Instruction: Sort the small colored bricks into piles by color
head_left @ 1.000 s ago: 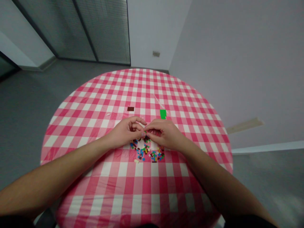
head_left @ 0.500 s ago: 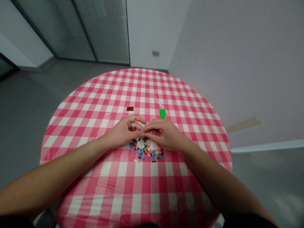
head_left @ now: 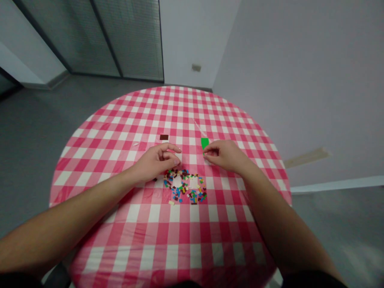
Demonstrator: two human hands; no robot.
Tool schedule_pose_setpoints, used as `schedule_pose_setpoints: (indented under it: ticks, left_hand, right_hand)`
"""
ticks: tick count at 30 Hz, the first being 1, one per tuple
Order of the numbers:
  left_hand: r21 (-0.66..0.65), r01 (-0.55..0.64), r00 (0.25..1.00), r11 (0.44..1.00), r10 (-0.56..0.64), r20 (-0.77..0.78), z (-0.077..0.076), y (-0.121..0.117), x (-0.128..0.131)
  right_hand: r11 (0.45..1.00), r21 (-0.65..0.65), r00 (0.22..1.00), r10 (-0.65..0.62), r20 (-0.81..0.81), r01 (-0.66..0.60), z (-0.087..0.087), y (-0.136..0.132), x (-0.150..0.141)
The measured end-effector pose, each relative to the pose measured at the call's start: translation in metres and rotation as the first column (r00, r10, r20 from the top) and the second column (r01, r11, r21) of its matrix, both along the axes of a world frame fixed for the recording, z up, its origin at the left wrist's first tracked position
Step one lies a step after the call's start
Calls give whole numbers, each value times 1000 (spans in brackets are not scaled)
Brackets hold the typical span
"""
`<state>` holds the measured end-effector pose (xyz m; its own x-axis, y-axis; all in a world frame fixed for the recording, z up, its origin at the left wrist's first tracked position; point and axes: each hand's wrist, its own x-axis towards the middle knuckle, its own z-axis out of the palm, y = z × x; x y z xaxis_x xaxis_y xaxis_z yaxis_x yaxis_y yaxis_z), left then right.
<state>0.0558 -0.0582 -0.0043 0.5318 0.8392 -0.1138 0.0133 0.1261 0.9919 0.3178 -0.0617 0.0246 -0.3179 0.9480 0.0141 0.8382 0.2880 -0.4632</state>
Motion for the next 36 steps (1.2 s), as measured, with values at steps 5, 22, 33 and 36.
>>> schedule_pose_setpoints:
  ticks: [5,22,33,36]
  left_hand:
    - [80,-120,993,989,120,6,4,10,-7]
    - [115,-260,963,959,267,-48,7,17,-9]
    - [162,-334,936,929,347,-60,9,20,-10]
    - [157,-329,937,931,343,-68,10,19,-10]
  right_hand:
    - [984,-171,991,-34,127,55,-7,9,19]
    - [983,-172,993,-52,105,70,-14,12,23]
    - [977,-183,992,-94,85,109,-15,14,23]
    - [976,-185,991,-98,87,113,-13,13,22]
